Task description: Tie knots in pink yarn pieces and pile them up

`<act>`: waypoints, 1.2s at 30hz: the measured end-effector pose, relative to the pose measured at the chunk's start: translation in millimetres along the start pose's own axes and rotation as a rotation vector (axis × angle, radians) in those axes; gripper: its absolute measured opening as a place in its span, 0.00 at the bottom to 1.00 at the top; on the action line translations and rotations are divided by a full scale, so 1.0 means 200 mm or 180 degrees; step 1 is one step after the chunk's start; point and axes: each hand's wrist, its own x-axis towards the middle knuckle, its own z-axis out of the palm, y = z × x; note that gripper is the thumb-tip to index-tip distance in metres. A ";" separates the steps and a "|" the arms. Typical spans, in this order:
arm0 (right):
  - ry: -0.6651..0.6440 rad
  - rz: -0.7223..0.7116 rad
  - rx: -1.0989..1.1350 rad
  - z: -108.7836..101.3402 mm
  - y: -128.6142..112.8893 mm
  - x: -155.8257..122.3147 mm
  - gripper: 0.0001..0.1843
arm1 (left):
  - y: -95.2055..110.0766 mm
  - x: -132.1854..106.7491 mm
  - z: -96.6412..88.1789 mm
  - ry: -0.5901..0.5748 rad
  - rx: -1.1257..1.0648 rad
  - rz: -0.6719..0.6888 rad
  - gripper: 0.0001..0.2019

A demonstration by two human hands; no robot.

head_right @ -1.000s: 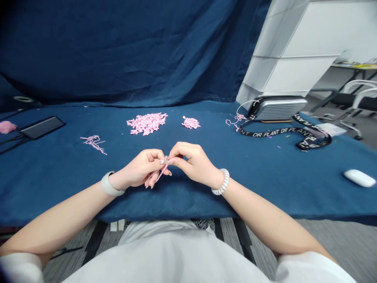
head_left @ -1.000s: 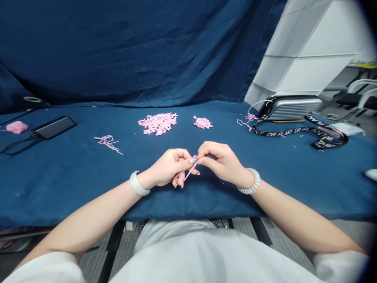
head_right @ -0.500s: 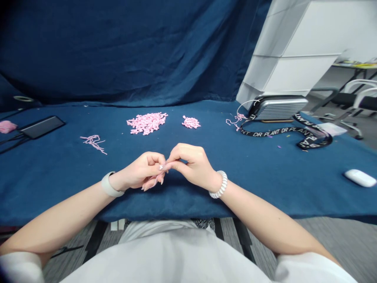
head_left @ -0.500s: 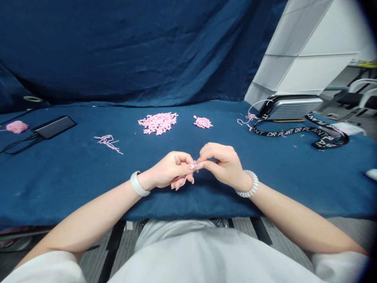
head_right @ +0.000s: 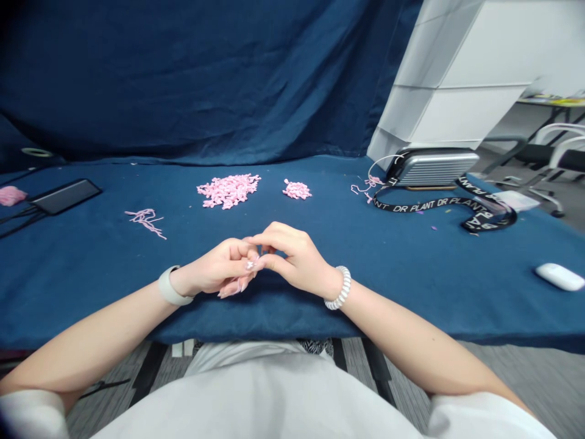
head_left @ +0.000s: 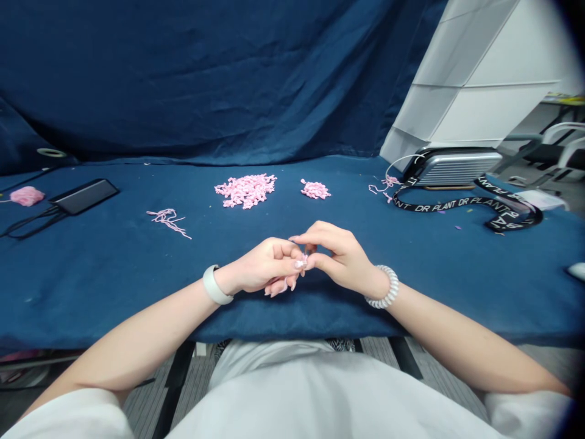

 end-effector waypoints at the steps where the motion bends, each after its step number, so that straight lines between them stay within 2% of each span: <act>1: -0.0056 -0.0031 0.0008 0.00 0.00 0.00 0.14 | 0.00 0.00 0.00 -0.0007 0.0037 -0.0021 0.14; 6: -0.0280 -0.0038 0.0105 -0.01 -0.01 0.00 0.12 | 0.01 0.00 0.00 -0.0030 0.0102 -0.0086 0.14; 11: -0.0337 0.0162 0.0313 0.00 -0.02 0.01 0.11 | 0.01 0.00 -0.01 -0.0016 0.0126 -0.0070 0.14; 14: -0.0133 0.0392 0.0470 0.02 -0.02 0.01 0.11 | 0.00 0.01 -0.01 0.0123 0.0061 -0.0016 0.14; 18: 0.0316 0.0820 0.0311 0.03 -0.01 0.00 0.11 | -0.01 0.03 -0.01 0.0432 -0.0144 0.0127 0.14; 22: 0.0587 0.1057 0.0114 0.03 0.00 0.00 0.14 | -0.01 0.04 -0.02 0.0490 -0.0220 0.0046 0.14; 26: 0.0696 0.0930 -0.0151 0.05 0.00 -0.01 0.15 | -0.01 0.03 -0.02 0.0346 -0.0207 -0.0337 0.12; 30: 0.0499 0.0562 -0.0318 0.07 0.00 -0.02 0.13 | -0.01 0.02 -0.03 0.0186 -0.0042 -0.0533 0.11; 32: 0.0543 0.0491 -0.0393 0.06 0.00 -0.02 0.12 | 0.00 0.02 -0.03 0.0255 0.0049 -0.0384 0.11; 36: 0.0707 0.0544 -0.0469 0.04 0.01 -0.01 0.11 | 0.01 0.04 -0.04 0.0607 0.0277 0.0237 0.09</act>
